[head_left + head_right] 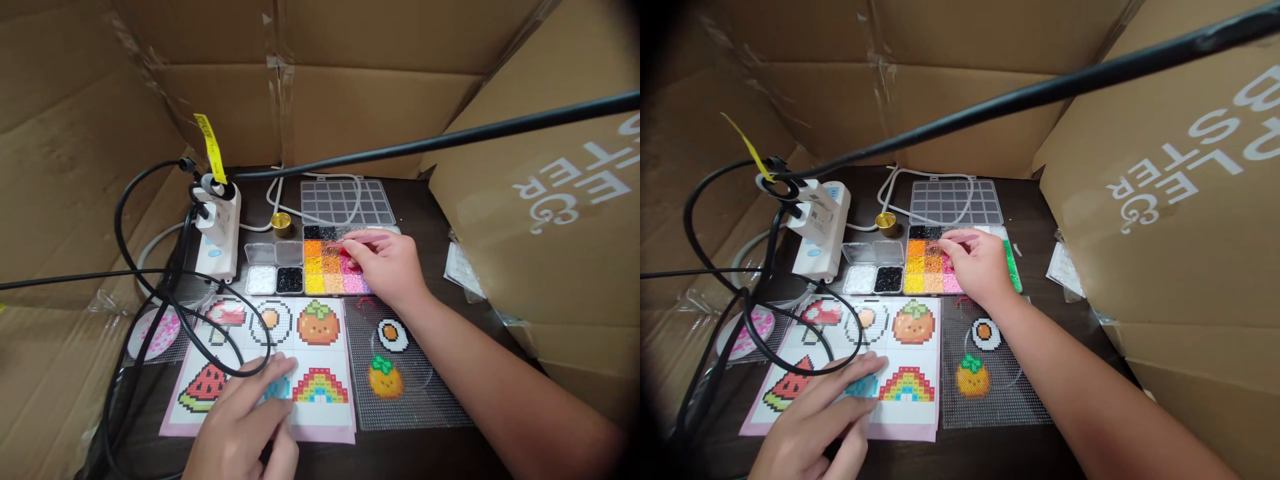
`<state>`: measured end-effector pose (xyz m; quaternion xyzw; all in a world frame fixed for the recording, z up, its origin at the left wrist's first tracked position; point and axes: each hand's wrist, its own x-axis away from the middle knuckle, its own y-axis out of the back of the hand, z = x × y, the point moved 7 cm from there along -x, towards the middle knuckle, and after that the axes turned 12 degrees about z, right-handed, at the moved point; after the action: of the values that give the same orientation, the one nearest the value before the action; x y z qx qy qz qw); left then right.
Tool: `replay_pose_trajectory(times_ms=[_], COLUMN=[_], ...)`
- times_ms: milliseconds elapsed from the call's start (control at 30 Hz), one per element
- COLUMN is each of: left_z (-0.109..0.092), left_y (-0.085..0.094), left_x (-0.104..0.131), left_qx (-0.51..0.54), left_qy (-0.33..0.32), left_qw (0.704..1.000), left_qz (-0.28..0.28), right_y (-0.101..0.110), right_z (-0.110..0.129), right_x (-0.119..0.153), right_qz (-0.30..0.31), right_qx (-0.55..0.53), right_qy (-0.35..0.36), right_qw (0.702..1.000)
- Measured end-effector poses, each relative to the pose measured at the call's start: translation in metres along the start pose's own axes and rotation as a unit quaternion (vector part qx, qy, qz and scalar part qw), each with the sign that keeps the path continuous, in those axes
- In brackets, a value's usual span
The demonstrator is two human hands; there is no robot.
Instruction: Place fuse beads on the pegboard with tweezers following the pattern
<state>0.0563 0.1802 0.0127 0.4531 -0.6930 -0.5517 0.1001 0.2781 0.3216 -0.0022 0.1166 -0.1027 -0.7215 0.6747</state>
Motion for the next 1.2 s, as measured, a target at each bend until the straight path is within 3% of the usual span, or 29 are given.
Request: replay_pose_trajectory(times_ms=[533,900,1067,1200], left_z=[-0.001,0.0,0.0,-0.001], left_y=[-0.003,-0.005,-0.004,-0.003], left_x=[0.0,0.002,0.004,0.004], left_qx=[-0.004,-0.004,0.021,0.032], left_qy=[0.001,0.007,0.024,0.029], left_qw=[1.0,1.0,0.999,0.999], left_qz=[0.006,0.015,0.012,0.01], right_y=[0.0,0.007,0.016,0.039], right_z=[-0.008,0.001,0.017,0.041], right_x=[-0.001,0.004,0.012,0.034], right_qz=[-0.011,-0.029,-0.05,-0.089], right_qx=[-0.023,0.003,-0.013,-0.03], right_qy=[-0.014,0.018,0.06,0.108], right_qw=[1.0,0.999,0.997,0.99])
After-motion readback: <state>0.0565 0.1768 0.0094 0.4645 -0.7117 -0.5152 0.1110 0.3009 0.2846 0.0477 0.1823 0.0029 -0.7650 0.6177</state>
